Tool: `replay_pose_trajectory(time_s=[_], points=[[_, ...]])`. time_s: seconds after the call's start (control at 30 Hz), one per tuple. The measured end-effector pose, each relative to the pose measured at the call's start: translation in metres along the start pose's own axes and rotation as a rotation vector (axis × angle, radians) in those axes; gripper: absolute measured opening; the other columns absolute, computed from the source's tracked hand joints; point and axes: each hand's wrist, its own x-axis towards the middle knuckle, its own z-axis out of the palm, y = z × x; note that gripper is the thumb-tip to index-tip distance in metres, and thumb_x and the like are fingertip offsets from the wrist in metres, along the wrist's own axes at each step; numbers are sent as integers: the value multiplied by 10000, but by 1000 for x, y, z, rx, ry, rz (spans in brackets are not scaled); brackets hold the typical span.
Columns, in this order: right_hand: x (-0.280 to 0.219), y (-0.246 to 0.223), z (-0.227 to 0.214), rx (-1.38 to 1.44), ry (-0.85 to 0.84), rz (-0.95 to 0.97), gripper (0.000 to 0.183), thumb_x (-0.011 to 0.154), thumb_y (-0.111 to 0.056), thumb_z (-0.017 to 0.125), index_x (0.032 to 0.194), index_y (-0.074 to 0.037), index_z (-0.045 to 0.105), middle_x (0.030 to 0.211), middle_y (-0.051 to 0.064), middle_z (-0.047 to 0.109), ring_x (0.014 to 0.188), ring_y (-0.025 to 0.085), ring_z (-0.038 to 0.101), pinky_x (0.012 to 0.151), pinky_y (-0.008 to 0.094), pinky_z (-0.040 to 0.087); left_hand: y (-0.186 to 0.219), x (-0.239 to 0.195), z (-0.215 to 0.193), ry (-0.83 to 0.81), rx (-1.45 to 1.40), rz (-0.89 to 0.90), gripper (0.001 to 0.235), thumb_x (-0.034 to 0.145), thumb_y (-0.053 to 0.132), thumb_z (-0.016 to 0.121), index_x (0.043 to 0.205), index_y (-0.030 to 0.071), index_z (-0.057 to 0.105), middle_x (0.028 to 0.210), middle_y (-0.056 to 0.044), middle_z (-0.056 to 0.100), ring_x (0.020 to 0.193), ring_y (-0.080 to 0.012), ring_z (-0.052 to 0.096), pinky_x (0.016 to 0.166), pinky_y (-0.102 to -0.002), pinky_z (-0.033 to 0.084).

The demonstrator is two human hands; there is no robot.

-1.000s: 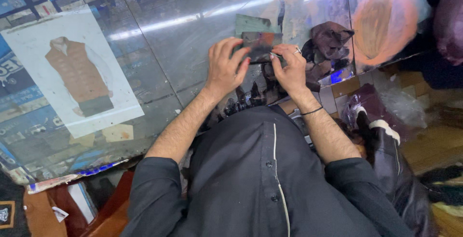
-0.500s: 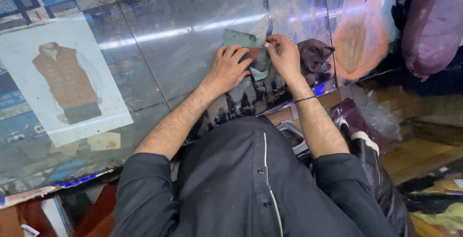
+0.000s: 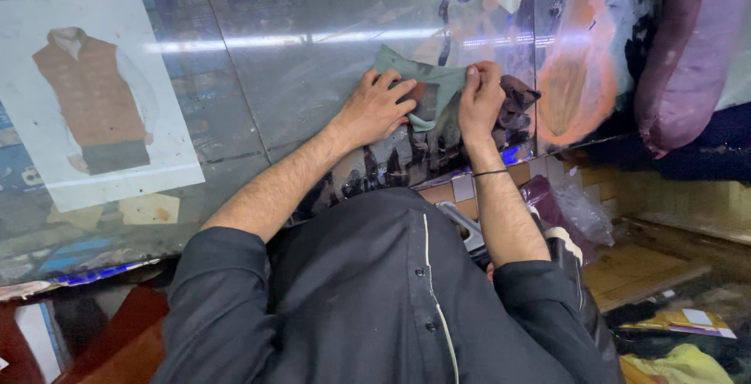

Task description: The person cleans a reflective surface by first applying a liquid from a small bottle and wiping with a cloth, then using a water bottle to wet the surface and wiping with a blue cloth. The person repeatedly wipes different areas of the surface with the cloth.

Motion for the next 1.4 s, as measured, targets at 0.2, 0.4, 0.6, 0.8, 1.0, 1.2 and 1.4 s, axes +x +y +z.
replay_pose_trajectory(time_s=[0.2,0.4,0.6,0.8,1.0,1.2,1.4], points=[[-7,-26,-11,10,36,-141,238,1113,-69,545,1342,-16,586,1200,177,635,966,274,635,860,350,531,-17,11,12,85,-278,-58,253,933,365,743,1113,189,745,1332,-76,596,1207,-263,504,998,-510,345],[-22,-57,-15,-46,-207,-276,278,1017,-8,627,1280,-96,656,1197,117,627,1081,294,642,935,394,543,-51,41,20,215,-206,-173,278,945,242,758,1214,175,740,1255,-3,672,1181,-224,550,972,-431,378],[-21,-74,-9,-302,-395,-372,453,871,-128,756,1300,-21,662,1199,163,607,1073,394,539,908,490,457,-55,73,26,61,-92,-101,318,756,348,840,1037,210,784,1042,-27,706,1051,-265,579,871,-440,393],[-24,-69,-16,-387,-453,-321,348,866,-183,814,1187,-91,719,1079,123,616,1044,370,561,908,485,464,-62,80,36,73,-153,-142,226,746,375,870,818,200,746,807,11,698,951,-246,615,825,-457,384],[-21,-57,-8,-246,-493,-252,269,928,-150,780,1183,-85,721,1073,122,611,1033,350,629,909,448,513,-61,82,39,178,-162,-179,164,772,301,849,803,195,727,834,17,690,932,-222,631,813,-431,392],[-44,-59,-23,-112,-224,-274,245,1003,-66,727,1241,-24,687,1176,179,612,1092,338,615,926,425,517,-50,66,18,264,-275,-164,282,862,288,807,1088,131,743,1058,-41,647,1034,-239,586,850,-434,404],[-87,-56,-29,-20,-342,-239,193,932,-104,798,1097,-74,703,1044,116,644,997,296,655,859,399,532,-29,8,-10,63,-214,241,281,875,351,805,1043,140,728,1089,-21,617,1061,-221,551,909,-411,412]])
